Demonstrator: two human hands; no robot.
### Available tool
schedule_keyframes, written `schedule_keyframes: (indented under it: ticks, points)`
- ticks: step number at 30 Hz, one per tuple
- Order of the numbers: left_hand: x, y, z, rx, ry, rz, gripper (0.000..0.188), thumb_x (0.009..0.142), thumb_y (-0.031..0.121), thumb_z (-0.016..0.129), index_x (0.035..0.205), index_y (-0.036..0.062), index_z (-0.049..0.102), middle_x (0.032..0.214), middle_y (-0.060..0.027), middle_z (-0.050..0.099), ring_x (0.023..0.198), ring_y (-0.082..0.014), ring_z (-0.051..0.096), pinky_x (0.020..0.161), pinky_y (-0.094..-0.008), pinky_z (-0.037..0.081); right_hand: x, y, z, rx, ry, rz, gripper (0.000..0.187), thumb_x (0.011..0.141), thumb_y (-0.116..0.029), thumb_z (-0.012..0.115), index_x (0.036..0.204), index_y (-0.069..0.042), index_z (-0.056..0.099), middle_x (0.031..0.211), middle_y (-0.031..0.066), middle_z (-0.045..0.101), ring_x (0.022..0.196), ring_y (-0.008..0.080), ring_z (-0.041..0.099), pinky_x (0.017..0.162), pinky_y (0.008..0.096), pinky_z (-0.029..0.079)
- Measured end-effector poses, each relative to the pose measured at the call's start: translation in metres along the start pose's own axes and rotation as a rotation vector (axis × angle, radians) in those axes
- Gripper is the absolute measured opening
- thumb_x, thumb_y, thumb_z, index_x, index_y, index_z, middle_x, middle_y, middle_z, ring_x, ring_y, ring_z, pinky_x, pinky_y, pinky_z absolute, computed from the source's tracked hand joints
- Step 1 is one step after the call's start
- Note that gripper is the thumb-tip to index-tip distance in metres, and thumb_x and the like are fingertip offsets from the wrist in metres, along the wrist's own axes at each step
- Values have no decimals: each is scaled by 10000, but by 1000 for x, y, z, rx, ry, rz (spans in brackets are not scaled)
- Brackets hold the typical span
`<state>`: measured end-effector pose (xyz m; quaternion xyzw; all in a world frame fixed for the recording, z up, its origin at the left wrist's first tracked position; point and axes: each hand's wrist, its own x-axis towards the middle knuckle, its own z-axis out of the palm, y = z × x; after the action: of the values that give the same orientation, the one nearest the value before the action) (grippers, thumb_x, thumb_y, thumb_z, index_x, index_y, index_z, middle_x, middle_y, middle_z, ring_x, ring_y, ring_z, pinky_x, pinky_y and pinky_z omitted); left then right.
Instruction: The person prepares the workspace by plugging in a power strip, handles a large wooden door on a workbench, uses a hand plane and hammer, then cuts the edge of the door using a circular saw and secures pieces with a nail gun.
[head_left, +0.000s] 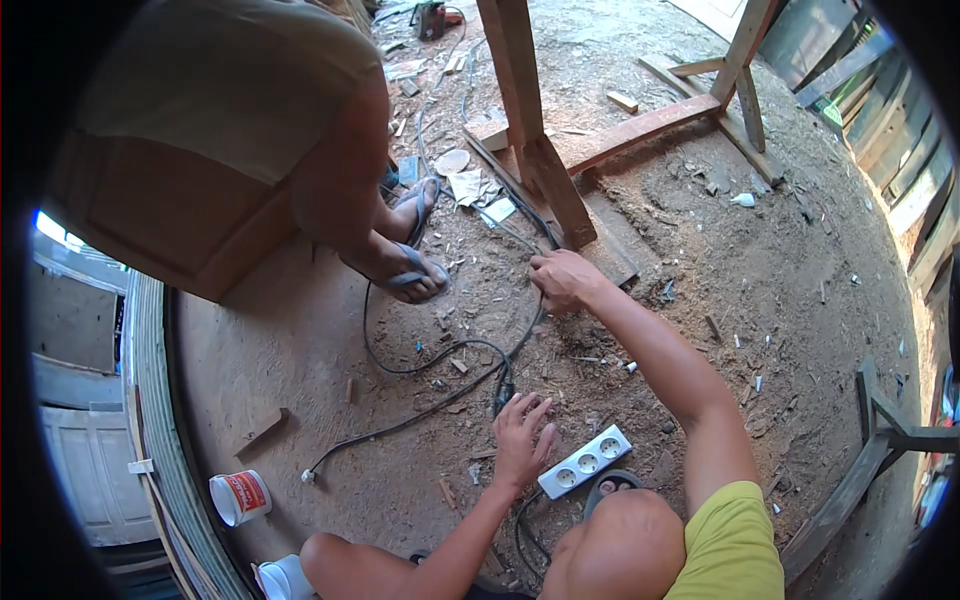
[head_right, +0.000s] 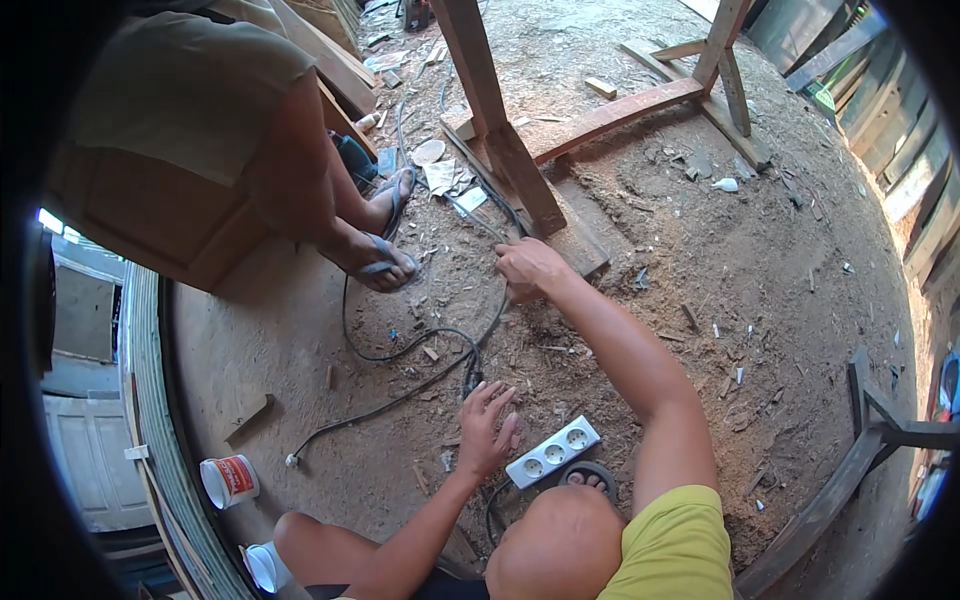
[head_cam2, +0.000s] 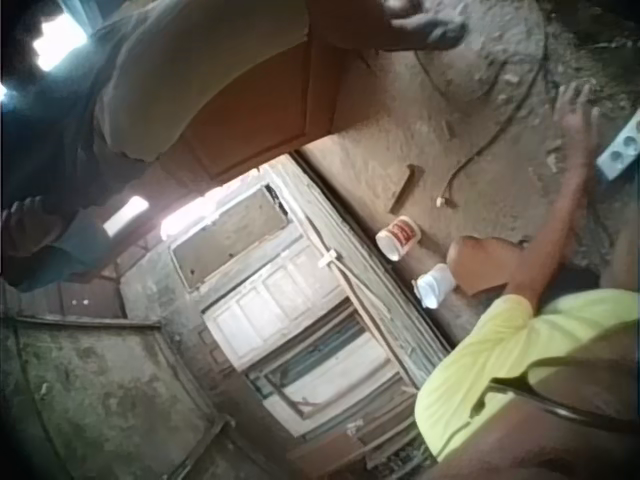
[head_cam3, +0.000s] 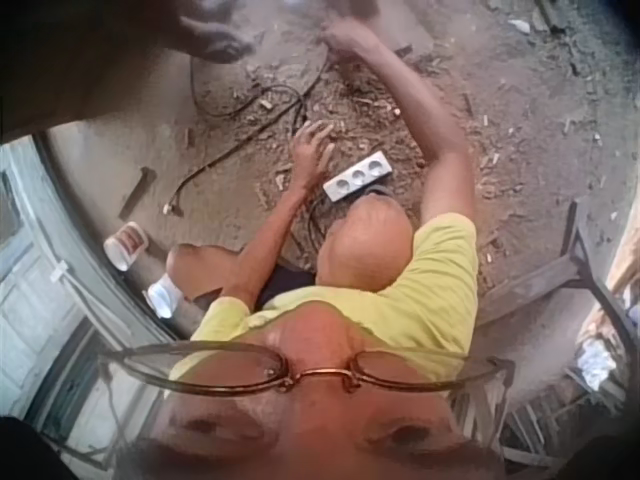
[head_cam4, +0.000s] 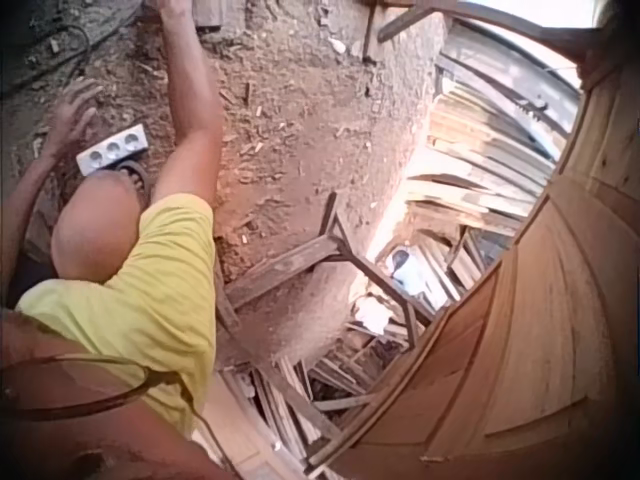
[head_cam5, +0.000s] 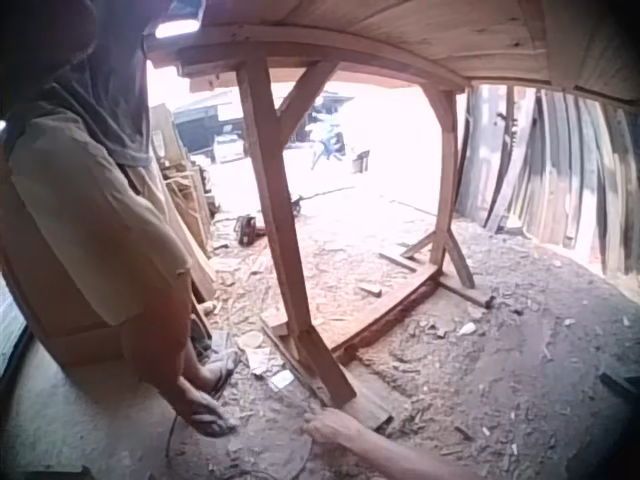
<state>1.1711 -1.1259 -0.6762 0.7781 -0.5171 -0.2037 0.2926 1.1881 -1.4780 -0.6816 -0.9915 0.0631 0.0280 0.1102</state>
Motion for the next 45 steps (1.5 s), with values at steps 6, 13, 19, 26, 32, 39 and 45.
schedule_keyframes:
  ticks: [6, 13, 19, 26, 32, 39, 45]
  points:
    - [37, 5, -14, -43, 345, -98, 833, 953, 280, 739, 1661, 127, 328, 1622, -245, 412, 1556, -433, 312, 1283, -541, 208, -16, -41, -38, -13, 337, -85, 172, 822, -189, 762, 891, -101, 631, 991, 81, 627, 1002, 280, 630, 908, 427, 521]
    - [60, -28, -42, -417, -119, -408, 573, 996, 317, 692, 1523, 140, 553, 1202, -182, 744, 1121, -366, 712, 1170, -615, 308, -31, -88, -41, 123, 473, -148, 324, 960, -413, 735, 883, -125, 608, 953, 32, 613, 965, 229, 621, 878, 419, 513]
    - [17, -81, -49, 275, -98, -526, 346, 947, 429, 723, 1148, 161, 810, 952, -151, 793, 969, -344, 746, 1078, -584, 356, -57, -53, -14, -146, 16, 293, 227, 1051, -290, 560, 1132, -159, 727, 1303, 74, 665, 1370, 275, 524, 1232, 534, 306]
    - [-16, -127, -93, 487, -264, -839, 331, 888, 483, 773, 1112, 250, 844, 1115, -133, 800, 1093, -324, 740, 1104, -705, 284, -45, -105, 51, -230, -67, 17, 251, 1035, -242, 486, 1172, -187, 689, 1421, 82, 590, 1523, 326, 385, 1320, 606, 106]
    - [-3, -99, -115, 388, -169, -732, 409, 919, 459, 756, 1255, 228, 786, 1294, -46, 755, 1352, -298, 611, 1201, -739, 172, -26, -122, -30, 114, -215, -91, 216, 837, -259, 726, 942, -110, 612, 946, 73, 683, 1156, 287, 630, 1260, 521, 321]
    - [22, -54, -84, -518, -300, -465, 548, 1082, 541, 548, 1381, 99, 671, 1151, -116, 793, 1204, -220, 701, 1146, -442, 391, 13, -85, -95, 631, 528, 198, 133, 808, -77, 639, 719, -78, 541, 743, 42, 595, 711, 178, 541, 629, 370, 422]
    - [28, -4, -113, -1285, -314, -354, 478, 1131, 496, 483, 999, 79, 676, 647, 19, 540, 627, -114, 539, 725, -282, 476, 10, -76, -111, 408, 873, 585, 336, 880, -119, 630, 1206, -45, 601, 1060, 171, 555, 1069, 222, 511, 854, 414, 466]
